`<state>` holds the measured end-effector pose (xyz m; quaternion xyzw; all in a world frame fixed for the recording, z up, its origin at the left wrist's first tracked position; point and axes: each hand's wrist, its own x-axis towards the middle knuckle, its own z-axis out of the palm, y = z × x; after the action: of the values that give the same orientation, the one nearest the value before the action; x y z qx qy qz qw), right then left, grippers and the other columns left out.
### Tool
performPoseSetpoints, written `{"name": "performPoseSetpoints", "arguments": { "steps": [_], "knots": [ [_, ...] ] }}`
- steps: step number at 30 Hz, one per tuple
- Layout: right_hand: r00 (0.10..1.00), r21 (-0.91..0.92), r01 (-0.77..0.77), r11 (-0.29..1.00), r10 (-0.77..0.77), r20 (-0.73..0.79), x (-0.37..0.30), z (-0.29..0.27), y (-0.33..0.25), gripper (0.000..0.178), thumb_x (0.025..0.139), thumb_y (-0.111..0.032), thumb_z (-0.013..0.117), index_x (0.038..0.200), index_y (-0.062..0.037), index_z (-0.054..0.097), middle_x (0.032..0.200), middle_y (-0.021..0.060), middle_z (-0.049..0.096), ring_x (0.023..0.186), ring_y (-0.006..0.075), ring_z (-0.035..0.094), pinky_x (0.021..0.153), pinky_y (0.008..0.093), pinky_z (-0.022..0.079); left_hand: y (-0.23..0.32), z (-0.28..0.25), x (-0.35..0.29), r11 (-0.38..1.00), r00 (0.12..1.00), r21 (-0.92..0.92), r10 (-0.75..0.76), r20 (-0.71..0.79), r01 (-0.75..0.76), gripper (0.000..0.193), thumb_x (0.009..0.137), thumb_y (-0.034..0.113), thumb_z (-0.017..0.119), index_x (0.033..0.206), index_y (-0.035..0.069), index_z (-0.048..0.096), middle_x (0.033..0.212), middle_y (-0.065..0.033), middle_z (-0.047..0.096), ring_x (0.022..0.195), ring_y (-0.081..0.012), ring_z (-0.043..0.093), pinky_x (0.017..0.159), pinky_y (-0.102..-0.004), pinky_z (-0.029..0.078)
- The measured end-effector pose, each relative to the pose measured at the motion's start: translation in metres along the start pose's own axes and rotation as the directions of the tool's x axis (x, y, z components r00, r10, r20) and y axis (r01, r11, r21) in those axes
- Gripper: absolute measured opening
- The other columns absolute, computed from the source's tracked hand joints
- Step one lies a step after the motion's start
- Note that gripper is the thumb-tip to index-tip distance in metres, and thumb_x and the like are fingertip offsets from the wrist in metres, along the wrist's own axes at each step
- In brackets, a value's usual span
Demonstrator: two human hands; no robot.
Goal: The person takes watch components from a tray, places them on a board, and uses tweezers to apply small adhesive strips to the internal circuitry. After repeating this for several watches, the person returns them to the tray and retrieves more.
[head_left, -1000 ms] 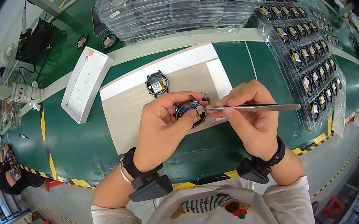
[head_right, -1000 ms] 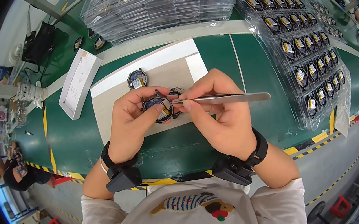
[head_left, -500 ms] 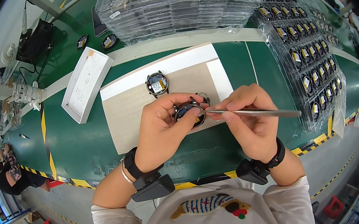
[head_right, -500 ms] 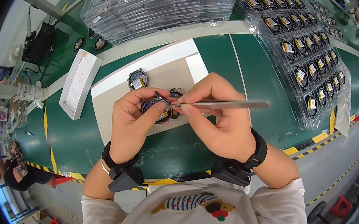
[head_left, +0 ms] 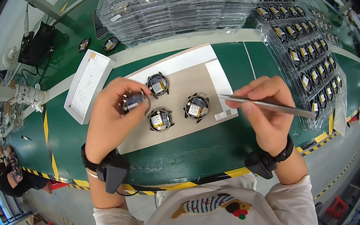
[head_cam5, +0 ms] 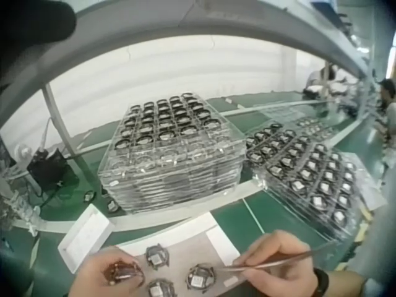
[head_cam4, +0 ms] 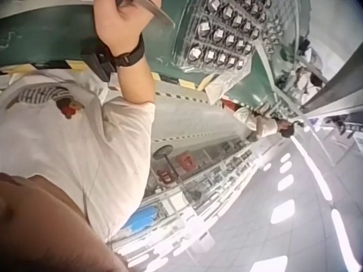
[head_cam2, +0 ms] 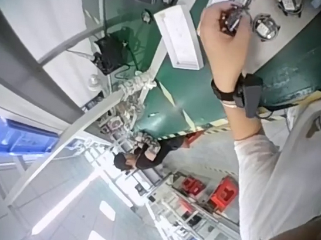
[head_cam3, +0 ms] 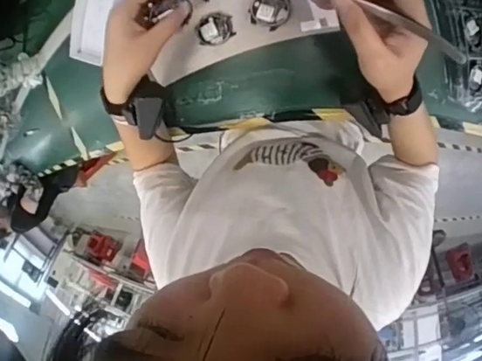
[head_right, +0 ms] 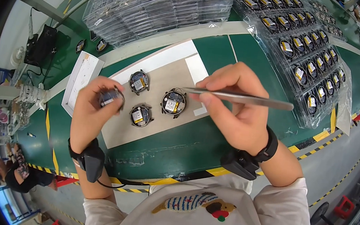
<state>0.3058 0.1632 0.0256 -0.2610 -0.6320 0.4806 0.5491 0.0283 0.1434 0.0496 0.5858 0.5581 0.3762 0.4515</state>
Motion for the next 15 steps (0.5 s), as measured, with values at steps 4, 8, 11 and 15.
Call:
{"name": "performPoseSetpoints", "arguments": {
  "steps": [4,8,11,15],
  "knots": [
    [0.961,-0.024,-0.277,0.961,0.276,-0.026,0.006,-0.007,-0.011,0.013,0.081,0.006,0.058,0.09,0.0008,0.049,0.091,0.0135,0.06,0.08,0.016,0.062,0.075,0.0289,0.054,0.011,0.007,-0.001,0.929,0.964,0.365,-0.146,0.221,0.057,0.03,0.072,0.001,0.064,0.101,0.004,0.058,0.085,-0.0071,0.06,0.076,-0.0185,0.058,0.066,-0.0267,0.046],
    [0.85,-0.143,-0.519,0.843,0.526,0.013,-0.008,-0.028,0.0,0.014,0.08,0.005,0.061,0.088,0.0,0.05,0.088,0.0104,0.061,0.078,0.0132,0.062,0.07,0.0248,0.053,0.006,0.019,-0.006,0.779,0.964,0.597,0.035,0.263,-0.191,0.035,0.07,0.005,0.067,0.104,0.006,0.059,0.098,-0.0109,0.057,0.092,-0.0266,0.054,0.078,-0.0317,0.045],
    [0.82,-0.069,-0.573,0.817,0.572,-0.035,-0.017,-0.038,0.009,0.013,0.081,0.004,0.061,0.087,-0.0005,0.05,0.087,0.0094,0.062,0.076,0.0123,0.062,0.068,0.0228,0.052,0.013,0.039,-0.006,0.672,0.928,0.642,0.231,0.291,-0.369,0.036,0.069,0.007,0.067,0.104,0.007,0.059,0.106,-0.0122,0.054,0.101,-0.0302,0.051,0.085,-0.0345,0.042],
    [0.787,-0.063,-0.616,0.785,0.616,-0.024,-0.017,-0.037,0.014,0.012,0.082,0.003,0.06,0.087,-0.0009,0.051,0.086,0.0093,0.062,0.074,0.012,0.063,0.066,0.0222,0.051,0.018,0.059,-0.004,0.618,0.887,0.641,0.38,0.263,-0.455,0.036,0.07,0.008,0.066,0.106,0.007,0.06,0.111,-0.0129,0.053,0.108,-0.033,0.047,0.092,-0.0373,0.039]
  ]
}}
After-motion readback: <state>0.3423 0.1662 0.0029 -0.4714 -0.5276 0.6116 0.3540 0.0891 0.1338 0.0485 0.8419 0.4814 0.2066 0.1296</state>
